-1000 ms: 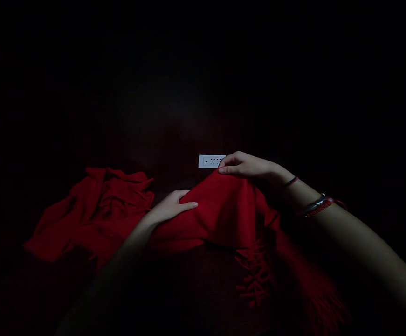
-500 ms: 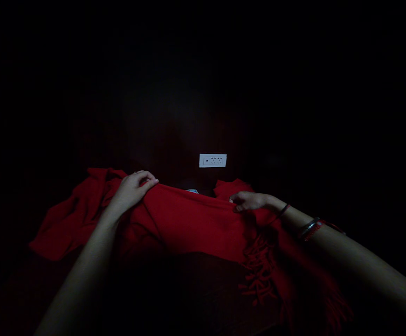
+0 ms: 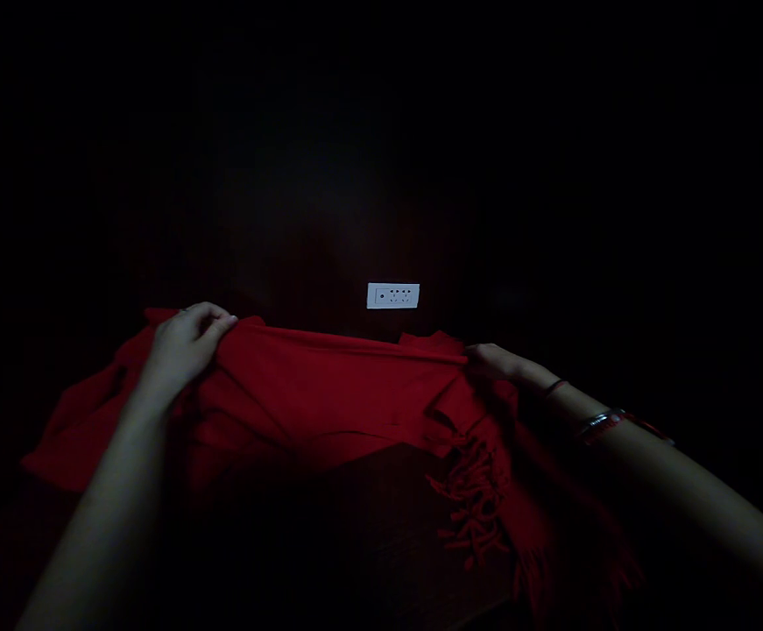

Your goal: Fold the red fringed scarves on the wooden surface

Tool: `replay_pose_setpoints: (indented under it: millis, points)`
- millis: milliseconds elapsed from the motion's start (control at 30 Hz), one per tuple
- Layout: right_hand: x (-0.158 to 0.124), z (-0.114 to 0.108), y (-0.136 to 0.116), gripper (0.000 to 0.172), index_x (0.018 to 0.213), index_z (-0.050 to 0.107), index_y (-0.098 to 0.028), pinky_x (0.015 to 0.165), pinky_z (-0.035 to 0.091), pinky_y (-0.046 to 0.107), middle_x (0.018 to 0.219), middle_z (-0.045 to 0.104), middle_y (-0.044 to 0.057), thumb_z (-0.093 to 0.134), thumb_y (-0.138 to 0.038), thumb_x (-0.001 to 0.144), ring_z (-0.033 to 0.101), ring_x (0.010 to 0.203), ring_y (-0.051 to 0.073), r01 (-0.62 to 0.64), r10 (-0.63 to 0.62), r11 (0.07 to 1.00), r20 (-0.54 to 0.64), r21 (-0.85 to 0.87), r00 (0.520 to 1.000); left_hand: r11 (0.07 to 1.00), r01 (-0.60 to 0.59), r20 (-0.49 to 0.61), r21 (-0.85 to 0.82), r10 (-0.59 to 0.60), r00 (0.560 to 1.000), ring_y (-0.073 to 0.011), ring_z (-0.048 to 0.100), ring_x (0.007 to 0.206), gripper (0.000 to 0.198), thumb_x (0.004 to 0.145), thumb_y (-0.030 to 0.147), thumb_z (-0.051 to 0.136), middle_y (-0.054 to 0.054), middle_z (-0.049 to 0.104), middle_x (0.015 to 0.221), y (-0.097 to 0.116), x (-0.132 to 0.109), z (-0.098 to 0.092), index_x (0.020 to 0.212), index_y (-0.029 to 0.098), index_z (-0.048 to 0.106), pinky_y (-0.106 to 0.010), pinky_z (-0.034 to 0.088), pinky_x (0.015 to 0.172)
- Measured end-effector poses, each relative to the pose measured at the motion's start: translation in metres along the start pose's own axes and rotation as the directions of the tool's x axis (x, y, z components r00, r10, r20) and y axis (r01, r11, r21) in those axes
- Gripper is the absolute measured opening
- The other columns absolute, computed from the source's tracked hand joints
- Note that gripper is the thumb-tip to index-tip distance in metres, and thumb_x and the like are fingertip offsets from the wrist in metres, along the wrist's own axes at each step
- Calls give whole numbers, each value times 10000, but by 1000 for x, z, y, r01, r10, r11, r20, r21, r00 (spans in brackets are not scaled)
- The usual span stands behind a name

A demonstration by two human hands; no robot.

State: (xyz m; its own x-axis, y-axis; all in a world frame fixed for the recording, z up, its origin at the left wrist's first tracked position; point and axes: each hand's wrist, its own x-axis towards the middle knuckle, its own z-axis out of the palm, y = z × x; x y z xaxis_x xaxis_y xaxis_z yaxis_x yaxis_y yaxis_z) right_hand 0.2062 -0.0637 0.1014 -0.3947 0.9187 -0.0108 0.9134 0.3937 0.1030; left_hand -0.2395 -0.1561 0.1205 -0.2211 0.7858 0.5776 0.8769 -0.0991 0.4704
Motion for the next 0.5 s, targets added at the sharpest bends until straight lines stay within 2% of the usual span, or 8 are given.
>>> replay_pose_setpoints:
  millis: [100,167,233,300,400,467,500]
  points:
    - [-7,-1,10,155,805,595,-133,600,397,224,831,623,86,532,-240,713,553,719,165,-14,-2,995,160,102,987,991,131,-50,22,-129,990,-130,506,766,306,813,394,395,-1,565,913,-8,2,-5,955,163,538,-196,381,675]
    - [-12,5,14,215,810,572,-123,563,391,218,797,604,71,524,-315,724,530,676,144,-22,-34,968,216,249,976,974,221,-46,58,-219,975,-129,498,718,340,817,418,381,-4,555,882,-14,2,-8,985,164,533,-198,379,637]
    - [-15,10,17,287,829,547,-119,563,392,219,805,586,67,505,-386,733,508,670,131,1,-60,926,145,378,988,962,255,-18,95,-254,967,-131,489,690,365,820,435,369,-9,540,847,-18,3,-9,998,161,530,-201,372,609]
    - [-16,6,19,340,836,529,-120,577,392,227,808,570,67,497,-441,727,485,669,126,25,-27,903,-1,429,1000,955,276,-9,111,-277,961,-133,481,672,362,820,434,371,-9,528,807,-22,5,-9,991,159,533,-203,365,590]
    - [-17,-18,21,381,881,529,-126,585,386,238,794,561,57,483,-472,729,467,661,126,28,71,891,-200,454,977,933,347,-74,94,-341,937,-135,471,660,321,812,412,395,2,517,742,-32,8,-9,963,173,546,-198,355,566]
    - [-21,-41,22,405,935,542,-125,590,389,241,813,575,56,488,-469,728,485,672,133,60,53,875,-217,480,975,916,395,-120,70,-386,915,-135,468,656,325,804,422,405,5,516,736,-41,8,-12,968,184,553,-197,350,554]
    - [-23,-51,22,406,950,555,-125,597,393,243,827,586,58,507,-456,719,500,683,138,79,9,875,-180,477,984,905,422,-140,58,-411,901,-135,468,653,339,801,432,404,3,518,747,-45,7,-14,981,188,555,-198,349,551]
